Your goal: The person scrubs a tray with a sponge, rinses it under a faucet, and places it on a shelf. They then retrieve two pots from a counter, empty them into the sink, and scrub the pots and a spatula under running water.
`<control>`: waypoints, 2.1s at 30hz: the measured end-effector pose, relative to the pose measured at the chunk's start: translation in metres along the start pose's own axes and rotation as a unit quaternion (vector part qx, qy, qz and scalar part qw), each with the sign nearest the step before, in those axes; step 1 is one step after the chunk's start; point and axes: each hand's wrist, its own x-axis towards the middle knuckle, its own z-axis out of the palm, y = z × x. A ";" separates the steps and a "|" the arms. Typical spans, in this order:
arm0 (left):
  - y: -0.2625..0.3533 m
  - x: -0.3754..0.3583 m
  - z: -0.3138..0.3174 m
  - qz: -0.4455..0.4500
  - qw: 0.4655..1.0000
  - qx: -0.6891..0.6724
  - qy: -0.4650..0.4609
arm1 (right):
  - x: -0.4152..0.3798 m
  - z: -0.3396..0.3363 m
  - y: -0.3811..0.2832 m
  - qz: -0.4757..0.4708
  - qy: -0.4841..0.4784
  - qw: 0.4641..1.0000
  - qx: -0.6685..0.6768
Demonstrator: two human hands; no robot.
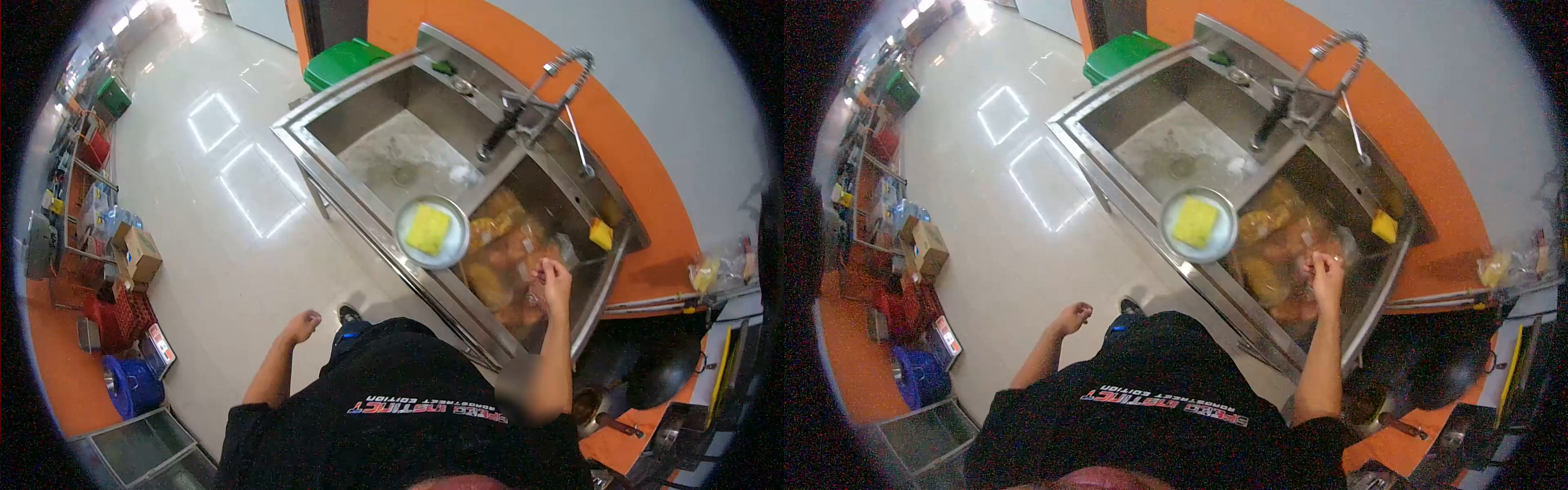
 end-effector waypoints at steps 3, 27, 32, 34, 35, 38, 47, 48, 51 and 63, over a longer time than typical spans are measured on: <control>-0.043 -0.009 -0.067 -0.003 0.993 0.099 0.071 | 0.049 0.072 -0.030 0.034 -0.042 0.994 0.100; 0.305 0.260 -0.278 0.323 0.878 0.303 0.182 | 0.486 0.284 -0.005 0.095 0.122 0.778 0.609; 0.326 0.342 -0.293 0.332 0.855 0.357 0.180 | 0.507 0.222 0.017 0.048 0.269 0.589 0.761; 0.330 0.357 -0.289 0.317 0.831 0.414 0.195 | 0.437 0.253 -0.102 -0.111 0.372 0.590 0.708; 0.335 0.358 -0.284 0.315 0.818 0.429 0.216 | 0.413 0.265 -0.134 -0.112 0.374 0.595 0.702; 0.325 0.366 -0.292 0.328 0.836 0.387 0.208 | 0.395 0.279 -0.155 -0.114 0.375 0.693 0.606; 0.330 0.372 -0.292 0.349 0.832 0.379 0.206 | 0.434 0.285 -0.094 -0.111 0.206 0.576 0.784; 0.329 0.372 -0.292 0.344 0.835 0.377 0.207 | 0.434 0.288 -0.102 -0.093 0.224 0.557 0.794; 0.331 0.370 -0.291 0.348 0.838 0.370 0.201 | 0.448 0.280 -0.089 -0.058 0.188 0.489 0.850; 0.331 0.367 -0.295 0.327 0.854 0.353 0.199 | 0.540 0.237 -0.003 0.071 0.256 0.906 0.329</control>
